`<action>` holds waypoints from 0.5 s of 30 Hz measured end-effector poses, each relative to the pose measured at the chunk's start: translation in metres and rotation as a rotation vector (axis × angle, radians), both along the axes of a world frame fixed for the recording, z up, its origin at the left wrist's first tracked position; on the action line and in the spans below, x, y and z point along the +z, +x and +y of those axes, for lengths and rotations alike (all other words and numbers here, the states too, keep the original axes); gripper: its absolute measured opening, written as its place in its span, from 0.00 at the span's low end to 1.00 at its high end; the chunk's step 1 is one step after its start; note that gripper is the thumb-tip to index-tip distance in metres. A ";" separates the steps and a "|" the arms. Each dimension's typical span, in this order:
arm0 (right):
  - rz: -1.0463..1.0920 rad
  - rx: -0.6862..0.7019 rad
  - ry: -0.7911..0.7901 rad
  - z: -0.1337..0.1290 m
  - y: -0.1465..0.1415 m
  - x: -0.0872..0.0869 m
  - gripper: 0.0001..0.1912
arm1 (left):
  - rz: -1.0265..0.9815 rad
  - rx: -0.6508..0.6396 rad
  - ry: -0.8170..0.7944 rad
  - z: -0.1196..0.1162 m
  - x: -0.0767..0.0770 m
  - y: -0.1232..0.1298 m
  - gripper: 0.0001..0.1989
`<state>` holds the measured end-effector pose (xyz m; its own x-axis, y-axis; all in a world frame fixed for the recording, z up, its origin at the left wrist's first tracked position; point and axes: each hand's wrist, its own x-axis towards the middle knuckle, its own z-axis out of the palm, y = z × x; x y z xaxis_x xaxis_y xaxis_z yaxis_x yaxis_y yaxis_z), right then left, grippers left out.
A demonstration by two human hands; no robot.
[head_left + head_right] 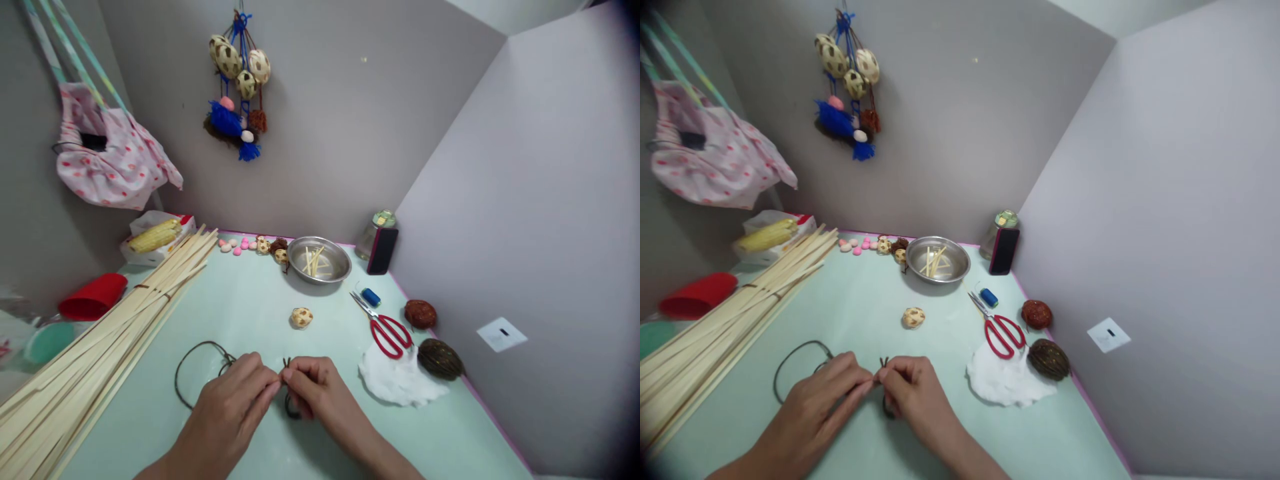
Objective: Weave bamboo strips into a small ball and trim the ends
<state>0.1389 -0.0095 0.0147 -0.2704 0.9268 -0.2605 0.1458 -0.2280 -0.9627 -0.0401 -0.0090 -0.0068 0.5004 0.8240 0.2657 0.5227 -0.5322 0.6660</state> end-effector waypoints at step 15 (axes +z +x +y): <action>-0.123 -0.238 0.327 0.005 0.020 0.012 0.16 | -0.030 0.081 0.136 0.007 0.006 -0.010 0.09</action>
